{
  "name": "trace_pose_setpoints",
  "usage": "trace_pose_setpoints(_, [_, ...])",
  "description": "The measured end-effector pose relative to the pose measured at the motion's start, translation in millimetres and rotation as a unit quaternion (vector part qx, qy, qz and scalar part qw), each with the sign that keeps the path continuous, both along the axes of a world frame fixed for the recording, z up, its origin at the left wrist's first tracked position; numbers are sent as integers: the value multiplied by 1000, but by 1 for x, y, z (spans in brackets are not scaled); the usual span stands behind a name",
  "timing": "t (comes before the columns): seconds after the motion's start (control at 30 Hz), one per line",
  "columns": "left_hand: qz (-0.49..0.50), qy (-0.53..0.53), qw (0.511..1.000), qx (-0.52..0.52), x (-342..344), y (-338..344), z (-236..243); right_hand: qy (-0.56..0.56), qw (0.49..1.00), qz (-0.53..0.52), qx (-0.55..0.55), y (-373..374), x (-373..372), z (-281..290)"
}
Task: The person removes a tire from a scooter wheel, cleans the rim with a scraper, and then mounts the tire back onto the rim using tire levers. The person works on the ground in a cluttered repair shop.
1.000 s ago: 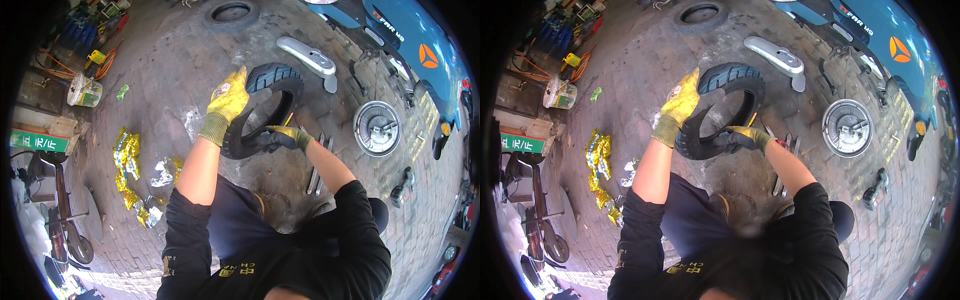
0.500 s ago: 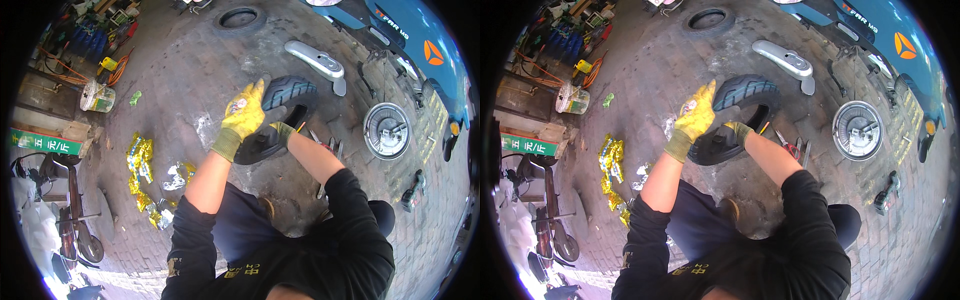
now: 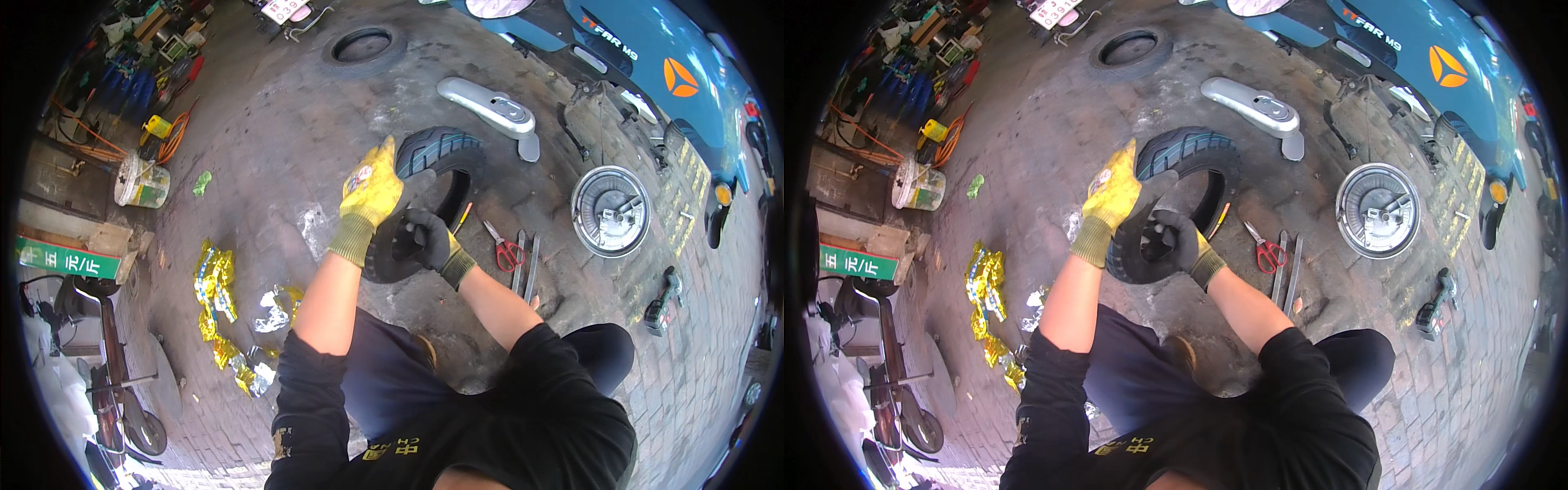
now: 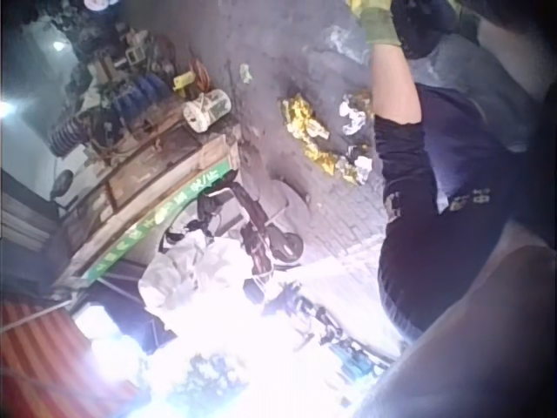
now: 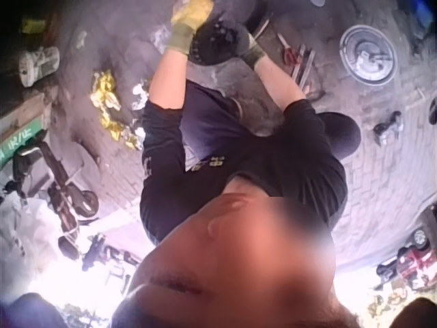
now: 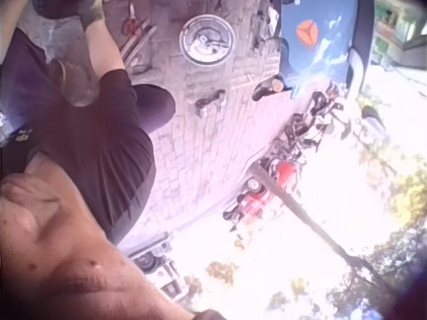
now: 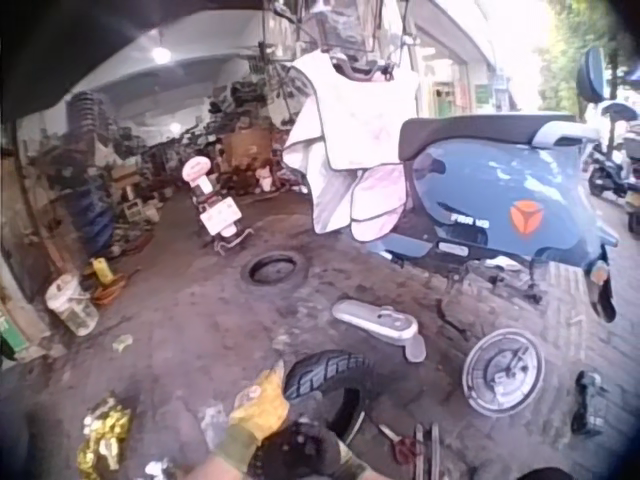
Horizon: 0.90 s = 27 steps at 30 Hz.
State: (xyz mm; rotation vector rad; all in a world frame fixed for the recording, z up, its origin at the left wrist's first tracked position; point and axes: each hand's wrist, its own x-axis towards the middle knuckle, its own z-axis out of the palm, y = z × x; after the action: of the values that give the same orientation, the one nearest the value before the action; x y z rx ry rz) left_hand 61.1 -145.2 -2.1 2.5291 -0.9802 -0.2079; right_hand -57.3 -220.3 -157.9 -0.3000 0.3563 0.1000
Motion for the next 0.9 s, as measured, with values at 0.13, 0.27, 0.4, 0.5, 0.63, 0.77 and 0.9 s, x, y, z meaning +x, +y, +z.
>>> trace_pose_setpoints(0.13, [36, 1, 999, 20, -30, -22, -1, -61, 985, -149, -62, -59, 3, -61])
trace_pose_setpoints(0.27, [80, -42, 995, 30, -42, -4, -1, 48, 928, -267, -254, -45, 39, -25])
trace_pose_setpoints(0.4, [47, -18, 999, -9, -50, -24, 3, 120, 655, -289, -688, -60, 53, -53])
trace_pose_setpoints(0.5, [72, -31, 997, 28, -53, -10, 3, 161, 581, -161, -781, -41, 74, -50])
trace_pose_setpoints(0.63, [94, -50, 993, 57, -38, 18, -7, 141, 624, -108, -761, -8, 120, -95])
trace_pose_setpoints(0.77, [28, 26, 999, -37, -83, -63, 18, -256, 867, -390, -177, -171, 118, -193])
trace_pose_setpoints(0.9, [91, -27, 995, 31, -48, -8, -5, -70, 880, -381, -276, -51, 131, -141])
